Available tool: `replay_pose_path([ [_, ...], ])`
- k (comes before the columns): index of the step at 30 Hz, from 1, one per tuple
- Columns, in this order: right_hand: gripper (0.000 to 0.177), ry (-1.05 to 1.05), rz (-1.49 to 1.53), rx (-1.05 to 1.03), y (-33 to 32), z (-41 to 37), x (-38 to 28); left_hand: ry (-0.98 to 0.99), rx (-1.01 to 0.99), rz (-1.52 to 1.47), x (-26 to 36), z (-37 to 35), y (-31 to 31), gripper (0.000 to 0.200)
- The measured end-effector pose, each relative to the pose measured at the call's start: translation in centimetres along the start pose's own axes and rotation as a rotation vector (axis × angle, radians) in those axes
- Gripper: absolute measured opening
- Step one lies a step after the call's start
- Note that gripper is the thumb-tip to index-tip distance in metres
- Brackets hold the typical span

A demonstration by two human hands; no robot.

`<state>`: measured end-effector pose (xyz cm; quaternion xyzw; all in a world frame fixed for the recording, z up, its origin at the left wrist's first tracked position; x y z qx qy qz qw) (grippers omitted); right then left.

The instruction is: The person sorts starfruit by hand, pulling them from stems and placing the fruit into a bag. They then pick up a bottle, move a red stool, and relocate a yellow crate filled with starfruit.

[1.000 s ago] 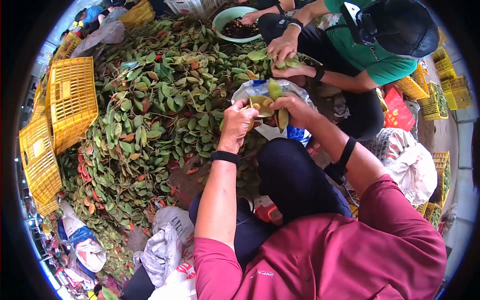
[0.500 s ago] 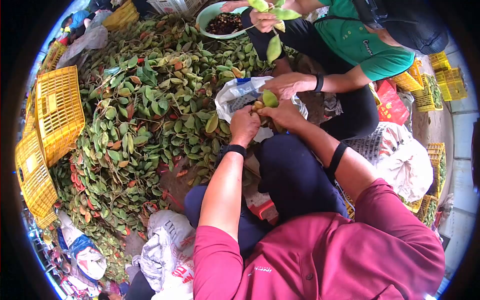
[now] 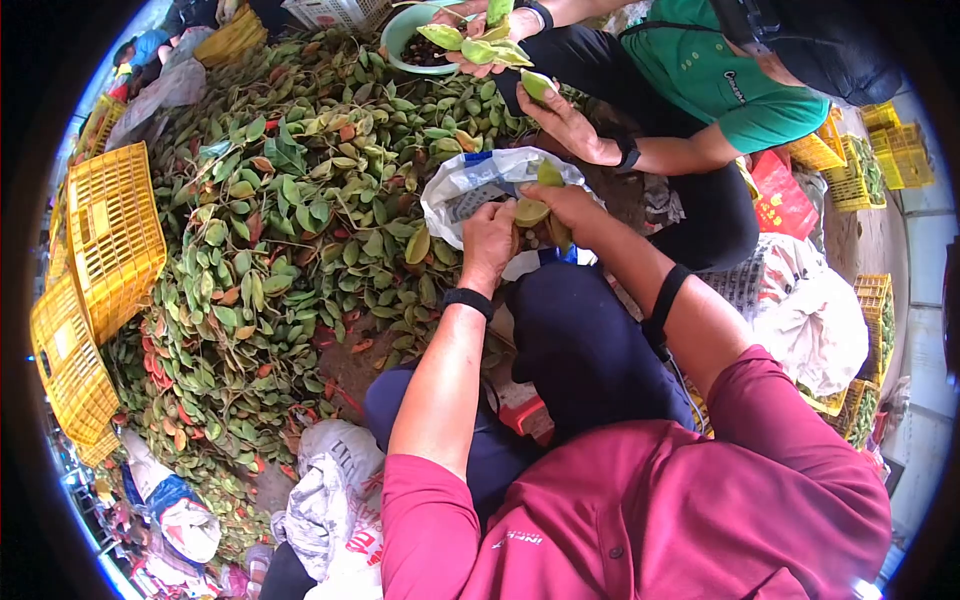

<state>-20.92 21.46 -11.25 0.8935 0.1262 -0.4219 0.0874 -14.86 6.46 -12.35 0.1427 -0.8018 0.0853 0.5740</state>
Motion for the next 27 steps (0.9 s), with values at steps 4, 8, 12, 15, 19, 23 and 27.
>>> replay_pose_path([
  [4,0.046,-0.049,0.068,-0.075,1.5,0.3,0.4,-0.186,0.01,-0.487,0.4,-1.7,1.2,0.032],
  [8,0.047,-0.07,-0.173,-0.16,3.1,-1.6,-1.1,-0.12,0.07,-0.535,-2.0,1.2,-1.4,0.032],
  [12,0.049,-0.059,0.05,-0.41,4.4,-2.3,-2.8,-0.147,0.137,-0.699,1.8,0.8,-4.7,0.024],
  [15,0.043,0.057,0.476,-0.527,4.7,-3.0,-4.2,0.051,0.12,-0.629,3.9,2.1,-8.7,0.025],
  [19,0.043,0.135,0.524,-0.73,5.9,-5.4,-5.5,0.121,0.032,-0.481,7.4,-0.5,-9.2,0.024],
  [23,0.046,0.152,0.415,-0.673,7.6,-5.9,-4.9,0.03,-0.132,-0.391,8.2,-3.5,-7.2,0.027],
  [27,0.05,0.2,0.068,-0.654,9.7,-7.5,-3.6,-0.035,-0.253,-0.492,8.8,-6.2,-5.3,0.031],
])
Point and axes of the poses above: each hand's wrist, its own z-axis towards the middle knuckle, its own y-axis out of the palm, x = y × z, the point moved 8 cm from there along z, towards the middle knuckle
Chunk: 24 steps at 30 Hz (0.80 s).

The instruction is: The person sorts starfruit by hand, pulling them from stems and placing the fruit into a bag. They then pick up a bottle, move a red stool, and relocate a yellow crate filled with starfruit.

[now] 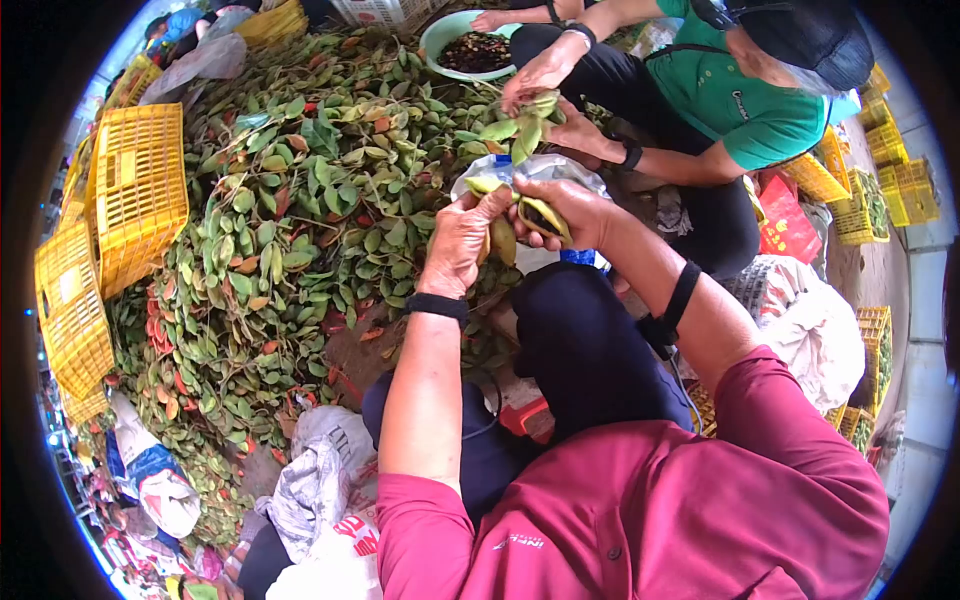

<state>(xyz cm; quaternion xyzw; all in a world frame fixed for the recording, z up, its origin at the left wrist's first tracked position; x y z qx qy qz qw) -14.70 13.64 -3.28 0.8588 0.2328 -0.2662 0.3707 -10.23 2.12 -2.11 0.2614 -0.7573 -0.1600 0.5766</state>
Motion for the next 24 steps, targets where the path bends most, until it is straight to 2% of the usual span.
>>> replay_pose_path([
  [3,0.055,0.064,-0.063,-0.057,1.0,0.1,0.7,-0.013,0.015,-0.04,-0.3,-0.5,-1.0,0.032],
  [5,0.056,0.008,-0.105,0.051,0.8,-0.3,0.2,0.05,0.066,-0.009,0.0,-0.7,-1.3,0.035],
  [6,0.057,-0.022,-0.124,0.107,1.0,-0.8,-0.2,0.02,0.084,-0.006,-0.2,-0.6,-1.9,0.035],
  [10,0.051,-0.317,-0.549,0.169,2.5,-2.4,-1.9,0.053,0.248,0.019,0.3,-0.9,-3.2,0.033],
  [13,0.047,-0.261,-0.52,0.247,1.3,-1.3,-1.0,0.08,0.28,0.038,0.3,-0.9,-3.1,0.03],
  [17,0.042,-0.347,-0.519,0.244,0.7,-0.5,-0.9,0.111,0.166,0.094,-0.4,-0.4,-1.7,0.027],
  [20,0.041,-0.428,-0.43,0.276,0.4,-0.3,-1.1,0.081,0.201,0.052,-0.6,-0.5,-1.2,0.023],
  [21,0.041,-0.407,-0.483,0.327,0.5,-0.5,-1.3,0.089,0.217,0.057,-0.5,-0.6,-1.3,0.022],
  [23,0.04,-0.365,-0.585,0.432,0.6,-1.4,-2.1,0.237,0.276,0.152,-0.1,-0.4,-1.1,0.025],
  [24,0.04,-0.32,-0.569,0.402,0.1,-1.2,-1.8,0.272,0.298,0.212,0.3,-0.7,-0.8,0.026],
])
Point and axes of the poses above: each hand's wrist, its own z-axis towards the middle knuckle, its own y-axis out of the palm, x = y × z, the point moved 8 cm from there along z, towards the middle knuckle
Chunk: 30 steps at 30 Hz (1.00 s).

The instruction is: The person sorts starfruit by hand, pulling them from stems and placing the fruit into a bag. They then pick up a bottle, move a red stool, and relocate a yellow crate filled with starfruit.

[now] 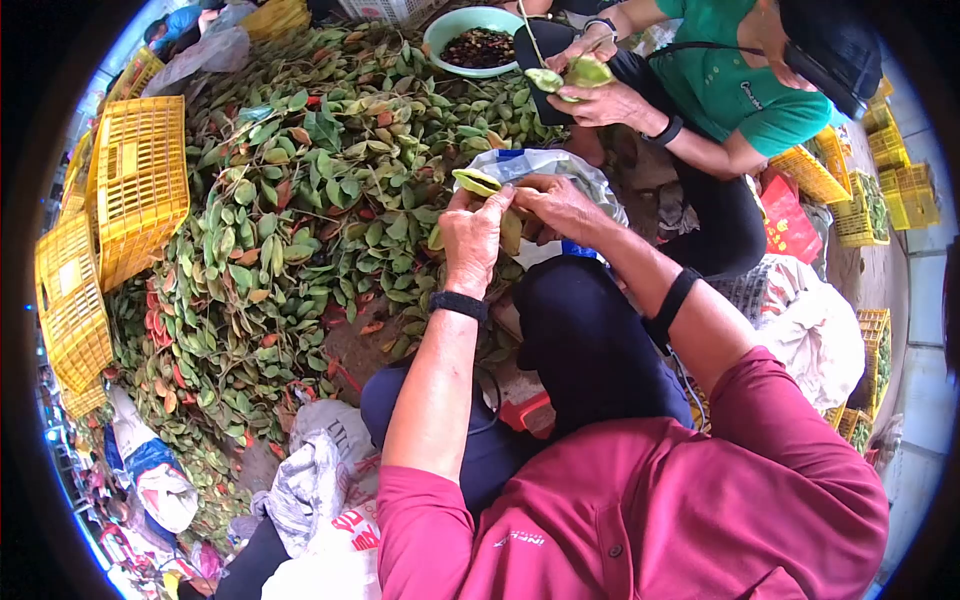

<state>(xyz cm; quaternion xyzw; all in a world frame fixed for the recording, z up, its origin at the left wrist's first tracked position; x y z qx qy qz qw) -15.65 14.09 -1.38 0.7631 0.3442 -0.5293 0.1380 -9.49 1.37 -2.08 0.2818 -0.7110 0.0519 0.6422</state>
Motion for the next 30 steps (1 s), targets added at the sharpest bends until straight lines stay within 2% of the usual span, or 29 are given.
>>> replay_pose_path([
  [2,0.04,0.074,0.024,-0.084,-0.5,0.6,1.2,0.047,-0.005,0.088,0.6,-0.2,0.4,0.029],
  [6,0.033,0.026,0.283,-0.153,-0.8,1.2,3.1,0.127,-0.051,0.274,1.9,-0.2,1.4,0.029],
  [9,0.034,0.031,0.314,-0.162,-1.1,1.1,3.7,0.128,-0.056,0.267,0.4,0.6,1.5,0.03],
  [13,0.043,0.132,0.213,-0.133,-1.7,0.6,3.9,0.152,-0.051,0.269,0.3,0.8,2.2,0.03],
  [14,0.043,0.178,0.216,-0.15,-1.6,0.4,3.9,0.17,-0.032,0.36,0.8,0.6,2.3,0.029],
  [17,0.039,0.038,0.223,-0.155,-2.3,3.6,6.7,0.296,-0.02,0.478,0.7,0.3,3.1,0.029],
  [18,0.029,0.049,0.201,-0.187,-2.5,2.9,5.7,0.297,-0.04,0.478,1.0,0.2,3.4,0.028],
  [20,0.024,-0.305,-0.094,-0.15,-2.8,2.8,4.1,0.363,-0.036,0.402,0.2,0.8,3.4,0.027],
  [22,0.026,-0.457,-0.324,-0.108,-2.4,2.1,2.8,0.405,-0.035,0.351,0.2,1.0,3.5,0.025],
  [24,0.026,-0.402,-0.199,-0.056,-2.4,2.0,3.0,0.397,-0.031,0.344,0.0,1.0,3.4,0.025],
  [27,0.023,-0.191,0.031,0.048,-2.3,2.4,4.4,0.398,-0.03,0.35,-0.2,1.2,3.4,0.024],
  [28,0.024,-0.099,0.114,0.085,-2.4,2.5,4.9,0.4,-0.029,0.355,-0.4,1.3,3.3,0.024],
  [30,0.031,-0.058,0.126,0.094,-2.5,2.7,5.4,0.373,-0.016,0.368,-0.6,1.3,3.2,0.026],
])
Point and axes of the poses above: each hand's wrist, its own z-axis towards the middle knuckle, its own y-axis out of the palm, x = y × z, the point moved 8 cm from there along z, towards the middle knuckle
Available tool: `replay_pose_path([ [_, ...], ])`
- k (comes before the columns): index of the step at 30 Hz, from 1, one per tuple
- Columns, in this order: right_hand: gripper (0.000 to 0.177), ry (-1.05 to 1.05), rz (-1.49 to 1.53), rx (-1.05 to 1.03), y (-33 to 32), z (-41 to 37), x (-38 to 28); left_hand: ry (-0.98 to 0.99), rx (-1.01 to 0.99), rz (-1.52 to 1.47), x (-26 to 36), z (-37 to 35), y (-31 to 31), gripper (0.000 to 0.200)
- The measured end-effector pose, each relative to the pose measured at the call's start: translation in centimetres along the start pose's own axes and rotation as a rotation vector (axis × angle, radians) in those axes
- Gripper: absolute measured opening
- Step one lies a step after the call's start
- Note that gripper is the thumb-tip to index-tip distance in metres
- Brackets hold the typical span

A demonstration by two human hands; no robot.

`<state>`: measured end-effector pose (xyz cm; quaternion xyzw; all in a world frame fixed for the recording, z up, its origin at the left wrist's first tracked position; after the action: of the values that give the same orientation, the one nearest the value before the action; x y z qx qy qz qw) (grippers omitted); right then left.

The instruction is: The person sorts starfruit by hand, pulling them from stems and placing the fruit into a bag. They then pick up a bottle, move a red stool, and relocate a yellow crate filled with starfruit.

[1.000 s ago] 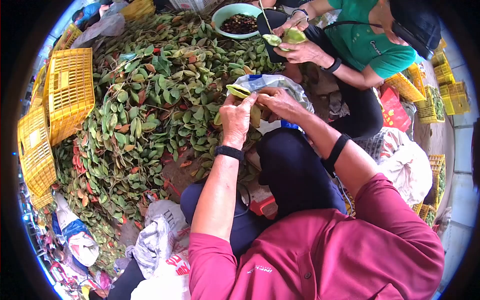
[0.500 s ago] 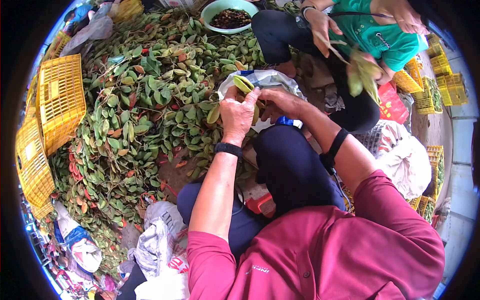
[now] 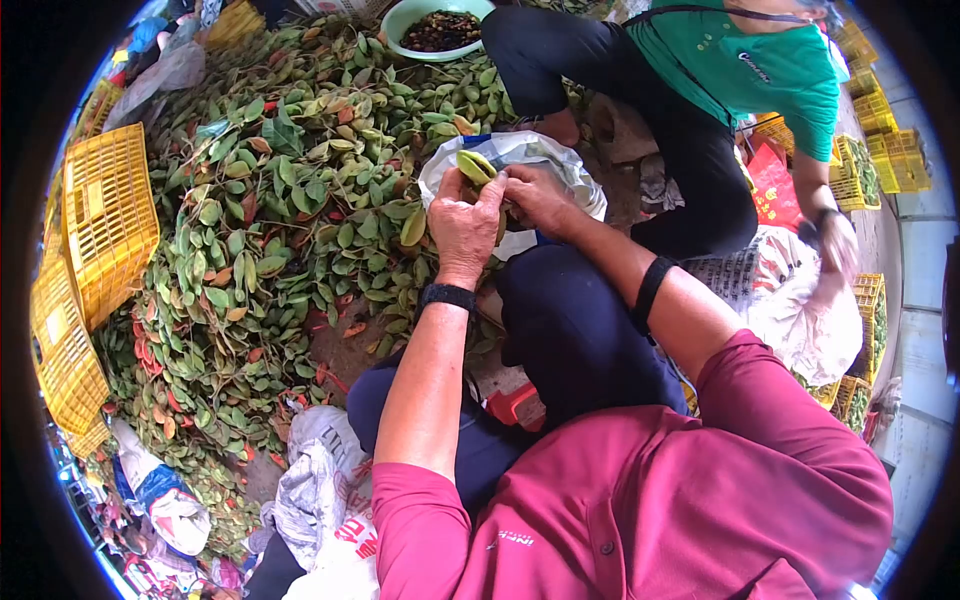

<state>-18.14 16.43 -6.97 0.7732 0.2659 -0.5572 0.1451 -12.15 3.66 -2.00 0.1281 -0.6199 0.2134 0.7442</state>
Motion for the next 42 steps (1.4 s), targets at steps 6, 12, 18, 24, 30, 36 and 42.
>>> replay_pose_path([
  [6,0.027,-0.047,-0.056,0.023,-0.2,1.2,1.8,0.009,-0.02,0.196,0.2,-0.2,0.8,0.029],
  [12,0.027,0.179,0.521,-0.367,0.5,1.2,3.9,-0.159,0.033,-0.019,-3.9,1.1,-1.3,0.022],
  [18,0.034,0.263,0.208,-0.062,-4.0,2.3,5.5,-0.401,0.101,-0.264,-5.9,2.6,-5.0,0.026],
  [24,0.069,-0.089,-0.357,-0.03,-4.1,1.6,-1.6,-0.472,-0.136,-0.235,-5.4,1.2,-2.1,0.026],
  [30,0.046,-0.254,-0.212,-0.123,0.5,1.3,-4.2,-0.494,-0.324,-0.173,-4.9,0.5,-0.3,0.022],
  [36,0.038,-0.25,-0.134,0.022,-0.9,1.3,-4.3,-0.484,-0.347,-0.246,-3.7,0.6,-0.7,0.02],
  [42,0.052,-0.413,-0.425,0.035,0.9,0.3,-6.0,-0.609,-0.329,-0.224,-5.2,0.7,-0.7,0.021],
])
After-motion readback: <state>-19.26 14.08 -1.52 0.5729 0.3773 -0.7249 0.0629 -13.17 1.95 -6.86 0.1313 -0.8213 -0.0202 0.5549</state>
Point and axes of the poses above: each hand's wrist, its own z-axis towards the middle knuckle, its own y-axis out of the palm, x = y × z, the point moved 8 cm from there along z, towards the middle knuckle
